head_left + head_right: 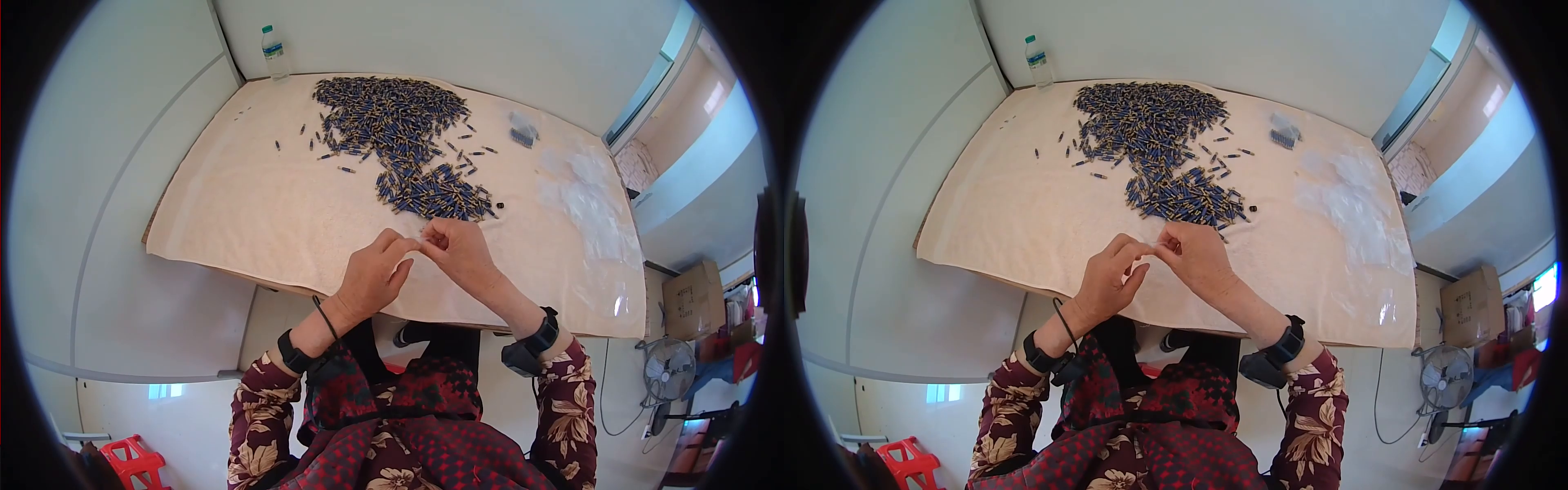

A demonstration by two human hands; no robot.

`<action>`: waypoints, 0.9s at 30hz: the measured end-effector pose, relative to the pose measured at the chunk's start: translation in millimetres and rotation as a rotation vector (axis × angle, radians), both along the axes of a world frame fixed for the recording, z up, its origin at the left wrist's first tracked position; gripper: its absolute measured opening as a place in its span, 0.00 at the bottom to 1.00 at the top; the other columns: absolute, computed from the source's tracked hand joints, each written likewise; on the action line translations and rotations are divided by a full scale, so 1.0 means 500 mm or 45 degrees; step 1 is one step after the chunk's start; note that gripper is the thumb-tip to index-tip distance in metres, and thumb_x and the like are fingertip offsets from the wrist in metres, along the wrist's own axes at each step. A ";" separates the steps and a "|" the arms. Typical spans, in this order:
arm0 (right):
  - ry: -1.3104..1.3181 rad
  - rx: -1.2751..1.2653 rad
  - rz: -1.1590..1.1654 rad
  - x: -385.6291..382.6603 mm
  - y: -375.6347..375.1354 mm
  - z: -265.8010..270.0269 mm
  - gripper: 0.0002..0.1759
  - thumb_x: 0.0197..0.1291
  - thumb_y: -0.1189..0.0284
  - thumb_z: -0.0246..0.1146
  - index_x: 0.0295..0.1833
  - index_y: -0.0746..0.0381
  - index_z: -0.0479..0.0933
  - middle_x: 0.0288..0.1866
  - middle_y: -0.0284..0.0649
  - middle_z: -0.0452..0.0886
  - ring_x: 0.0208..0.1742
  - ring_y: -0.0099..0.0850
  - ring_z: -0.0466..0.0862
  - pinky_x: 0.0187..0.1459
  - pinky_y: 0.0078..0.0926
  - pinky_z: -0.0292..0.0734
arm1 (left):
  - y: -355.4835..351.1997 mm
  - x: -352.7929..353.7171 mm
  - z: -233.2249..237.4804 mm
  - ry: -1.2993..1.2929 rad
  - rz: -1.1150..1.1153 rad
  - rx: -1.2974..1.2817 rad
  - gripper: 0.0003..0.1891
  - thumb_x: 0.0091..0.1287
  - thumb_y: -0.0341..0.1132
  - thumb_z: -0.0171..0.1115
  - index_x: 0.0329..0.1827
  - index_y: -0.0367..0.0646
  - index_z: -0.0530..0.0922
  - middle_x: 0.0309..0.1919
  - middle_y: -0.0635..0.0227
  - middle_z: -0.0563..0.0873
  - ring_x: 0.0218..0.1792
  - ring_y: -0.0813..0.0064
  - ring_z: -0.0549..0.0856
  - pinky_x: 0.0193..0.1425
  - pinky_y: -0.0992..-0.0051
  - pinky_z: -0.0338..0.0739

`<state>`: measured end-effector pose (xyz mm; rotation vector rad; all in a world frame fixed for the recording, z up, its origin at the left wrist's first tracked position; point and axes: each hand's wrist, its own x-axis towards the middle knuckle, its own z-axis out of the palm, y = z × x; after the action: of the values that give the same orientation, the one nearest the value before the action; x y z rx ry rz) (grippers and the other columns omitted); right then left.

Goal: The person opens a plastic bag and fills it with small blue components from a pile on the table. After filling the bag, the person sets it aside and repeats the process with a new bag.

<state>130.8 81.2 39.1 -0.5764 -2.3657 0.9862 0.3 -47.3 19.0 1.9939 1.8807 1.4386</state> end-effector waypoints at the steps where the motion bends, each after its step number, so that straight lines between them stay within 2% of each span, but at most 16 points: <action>1: 0.000 0.000 0.002 0.000 0.000 -0.001 0.06 0.54 0.77 0.68 0.31 0.67 0.77 0.22 0.34 0.79 0.23 0.18 0.76 0.26 0.18 0.72 | -0.001 -0.002 0.004 0.000 0.002 0.000 0.13 0.59 0.24 0.64 0.47 0.44 0.78 0.33 0.65 0.77 0.24 0.70 0.78 0.27 0.74 0.73; 4: -0.065 -0.083 0.056 0.003 0.001 -0.002 0.06 0.54 0.77 0.68 0.32 0.67 0.77 0.23 0.34 0.80 0.23 0.19 0.77 0.27 0.17 0.73 | -0.005 -0.007 0.022 0.325 -0.049 -0.134 0.16 0.58 0.26 0.65 0.50 0.45 0.77 0.33 0.65 0.76 0.28 0.66 0.80 0.29 0.71 0.75; 5: -0.066 -0.085 0.054 0.004 0.001 -0.001 0.06 0.54 0.77 0.68 0.32 0.67 0.77 0.23 0.34 0.80 0.23 0.19 0.77 0.27 0.17 0.73 | -0.007 -0.008 0.029 0.323 -0.051 -0.135 0.16 0.58 0.26 0.65 0.50 0.45 0.77 0.33 0.65 0.76 0.28 0.66 0.80 0.29 0.71 0.75; 8: -0.179 -0.243 0.076 0.001 0.006 0.007 0.07 0.52 0.74 0.69 0.33 0.66 0.79 0.26 0.42 0.83 0.27 0.31 0.83 0.32 0.25 0.77 | -0.014 -0.010 0.050 0.486 -0.047 -0.251 0.19 0.56 0.26 0.64 0.52 0.46 0.76 0.33 0.66 0.74 0.32 0.65 0.80 0.30 0.69 0.76; 12: -0.177 -0.156 0.170 -0.001 0.000 0.028 0.07 0.53 0.75 0.68 0.34 0.67 0.79 0.27 0.42 0.83 0.29 0.30 0.84 0.34 0.25 0.78 | -0.016 -0.015 0.048 0.729 0.078 -0.352 0.24 0.54 0.23 0.61 0.57 0.47 0.74 0.35 0.64 0.72 0.35 0.64 0.80 0.29 0.68 0.76; 16: -0.169 -0.173 0.199 -0.003 -0.009 0.039 0.06 0.54 0.76 0.66 0.35 0.68 0.79 0.28 0.38 0.82 0.30 0.25 0.81 0.37 0.23 0.77 | -0.015 -0.010 0.074 0.747 0.076 -0.413 0.26 0.52 0.20 0.57 0.56 0.47 0.73 0.36 0.62 0.70 0.36 0.63 0.79 0.29 0.68 0.76; 21: -0.134 -0.139 0.182 0.004 -0.005 0.037 0.06 0.54 0.77 0.64 0.37 0.68 0.79 0.29 0.38 0.83 0.31 0.25 0.82 0.38 0.23 0.78 | -0.022 0.003 0.092 0.768 0.100 -0.386 0.24 0.52 0.20 0.57 0.54 0.46 0.73 0.37 0.61 0.70 0.37 0.63 0.79 0.29 0.68 0.76; 25: -0.113 -0.242 0.219 0.006 -0.008 0.042 0.06 0.55 0.77 0.64 0.37 0.67 0.79 0.29 0.38 0.83 0.31 0.23 0.81 0.38 0.23 0.78 | -0.019 0.006 0.097 0.768 0.116 -0.378 0.22 0.51 0.20 0.57 0.52 0.45 0.74 0.37 0.61 0.70 0.38 0.63 0.79 0.29 0.68 0.76; 27: -0.162 -0.301 0.180 0.007 -0.012 0.053 0.06 0.55 0.76 0.65 0.37 0.67 0.78 0.29 0.36 0.83 0.31 0.22 0.81 0.33 0.20 0.78 | -0.012 0.001 0.096 0.747 0.074 -0.326 0.20 0.51 0.20 0.57 0.50 0.44 0.74 0.36 0.61 0.70 0.38 0.63 0.79 0.29 0.68 0.76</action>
<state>134.4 75.3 65.4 -0.5799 -2.4460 1.3416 0.6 -53.4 66.9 2.4093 2.1935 0.5968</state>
